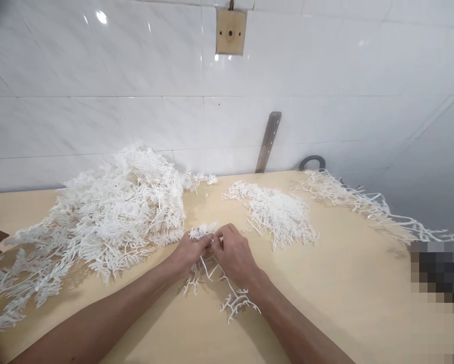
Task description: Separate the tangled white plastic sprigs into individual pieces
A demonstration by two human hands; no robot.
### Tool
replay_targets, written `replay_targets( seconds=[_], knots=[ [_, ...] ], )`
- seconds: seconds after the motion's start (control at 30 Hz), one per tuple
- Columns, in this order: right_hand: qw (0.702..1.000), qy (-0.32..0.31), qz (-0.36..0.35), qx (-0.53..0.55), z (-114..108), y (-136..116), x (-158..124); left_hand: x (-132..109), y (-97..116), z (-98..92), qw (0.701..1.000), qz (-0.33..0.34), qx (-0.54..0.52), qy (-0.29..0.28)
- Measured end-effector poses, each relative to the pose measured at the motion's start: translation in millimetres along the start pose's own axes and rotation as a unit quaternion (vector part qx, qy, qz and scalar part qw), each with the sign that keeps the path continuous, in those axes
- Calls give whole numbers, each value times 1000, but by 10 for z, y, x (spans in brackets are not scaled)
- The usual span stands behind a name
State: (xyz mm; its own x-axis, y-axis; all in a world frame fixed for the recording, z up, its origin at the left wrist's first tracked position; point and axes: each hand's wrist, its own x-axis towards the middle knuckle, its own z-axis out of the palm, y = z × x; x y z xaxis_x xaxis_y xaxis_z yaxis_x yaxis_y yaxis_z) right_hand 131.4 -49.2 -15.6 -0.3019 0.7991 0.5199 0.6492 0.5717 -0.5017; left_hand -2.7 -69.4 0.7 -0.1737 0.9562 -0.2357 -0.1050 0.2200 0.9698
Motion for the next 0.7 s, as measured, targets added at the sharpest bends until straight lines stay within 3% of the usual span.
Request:
replay_targets(
  seconds=[0.1, 0.27, 0.37, 0.6, 0.7],
  knots=[
    [999, 8, -30, -31, 36, -20, -7, 43, -55, 1, 1000, 9, 6, 14],
    [999, 24, 34, 6, 54, 33, 14, 12, -17, -30, 999, 2, 32, 10],
    [996, 71, 42, -27, -51, 207, 79, -22, 16, -58, 999, -20, 36, 14],
    [967, 165, 163, -103, -415, 697, 225, 20, 5, -82, 998, -58, -16, -11],
    [974, 182, 113, -77, -419, 620, 208, 23, 22, -81, 998, -67, -19, -3]
  ],
)
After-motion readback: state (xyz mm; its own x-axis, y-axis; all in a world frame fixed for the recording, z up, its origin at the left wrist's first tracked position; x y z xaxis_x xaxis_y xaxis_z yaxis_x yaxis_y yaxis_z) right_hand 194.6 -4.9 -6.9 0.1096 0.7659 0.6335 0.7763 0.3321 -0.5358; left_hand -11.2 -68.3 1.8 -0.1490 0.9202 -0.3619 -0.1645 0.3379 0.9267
